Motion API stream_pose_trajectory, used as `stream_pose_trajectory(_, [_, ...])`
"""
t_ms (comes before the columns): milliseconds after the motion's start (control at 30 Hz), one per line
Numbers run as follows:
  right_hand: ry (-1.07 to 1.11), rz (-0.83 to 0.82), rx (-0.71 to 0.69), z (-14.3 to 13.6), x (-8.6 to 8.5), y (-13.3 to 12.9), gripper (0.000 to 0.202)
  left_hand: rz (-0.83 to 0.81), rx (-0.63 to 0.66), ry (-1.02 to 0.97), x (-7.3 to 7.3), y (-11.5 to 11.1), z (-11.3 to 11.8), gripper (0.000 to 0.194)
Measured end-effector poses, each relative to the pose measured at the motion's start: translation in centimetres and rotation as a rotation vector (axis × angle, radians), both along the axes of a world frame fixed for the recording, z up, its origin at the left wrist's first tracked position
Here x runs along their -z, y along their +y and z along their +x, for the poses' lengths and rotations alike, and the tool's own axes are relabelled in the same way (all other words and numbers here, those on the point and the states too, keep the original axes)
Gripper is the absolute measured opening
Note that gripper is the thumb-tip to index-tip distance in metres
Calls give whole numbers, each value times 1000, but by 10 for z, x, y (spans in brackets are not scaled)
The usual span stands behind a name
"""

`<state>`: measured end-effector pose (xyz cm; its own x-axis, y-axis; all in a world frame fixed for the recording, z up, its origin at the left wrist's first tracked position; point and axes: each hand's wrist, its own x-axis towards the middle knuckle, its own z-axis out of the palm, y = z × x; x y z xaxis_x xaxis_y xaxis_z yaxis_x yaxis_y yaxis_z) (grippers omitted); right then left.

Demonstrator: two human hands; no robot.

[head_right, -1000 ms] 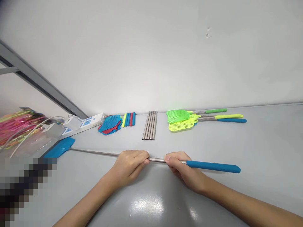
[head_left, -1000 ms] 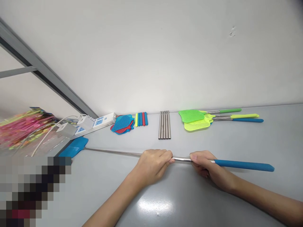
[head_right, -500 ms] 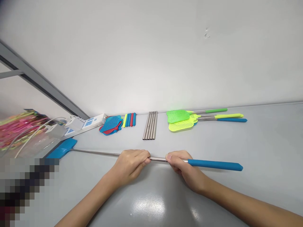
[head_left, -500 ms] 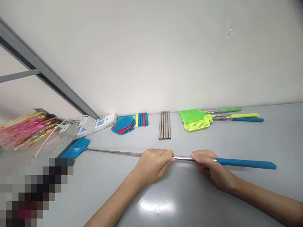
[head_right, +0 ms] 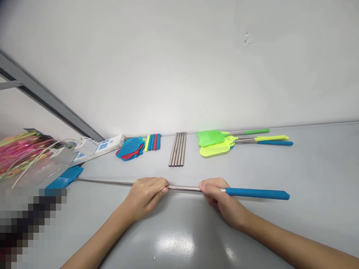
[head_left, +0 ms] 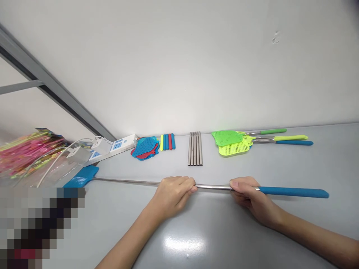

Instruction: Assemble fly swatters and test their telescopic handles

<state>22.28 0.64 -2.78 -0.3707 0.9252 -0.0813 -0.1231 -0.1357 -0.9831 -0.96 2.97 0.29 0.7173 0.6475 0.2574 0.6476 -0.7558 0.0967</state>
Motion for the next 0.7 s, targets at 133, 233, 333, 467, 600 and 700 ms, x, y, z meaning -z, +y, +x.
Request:
stream_pose_trajectory(133, [-5,-9,18,0,2,0,39,4,1,-7,-1,0,1,24])
stream_pose_trajectory(233, [-9,-11,21,1,5,0,39,-21,-1,-5,-1,1,1,25])
stream_pose_trajectory(333, [-18,-8,22,2,6,0,38,-47,-11,11,-2,1,0,26])
stream_pose_trajectory(467, [-55,37,21,1,4,0,38,-73,-32,16,-6,0,2,28])
stream_pose_trajectory(600, [-61,62,17,0,1,-1,38,-95,-55,-6,-10,-1,3,31])
stream_pose_trajectory(700, [-6,42,20,0,2,-1,38,-107,-66,-12,-12,-1,3,33])
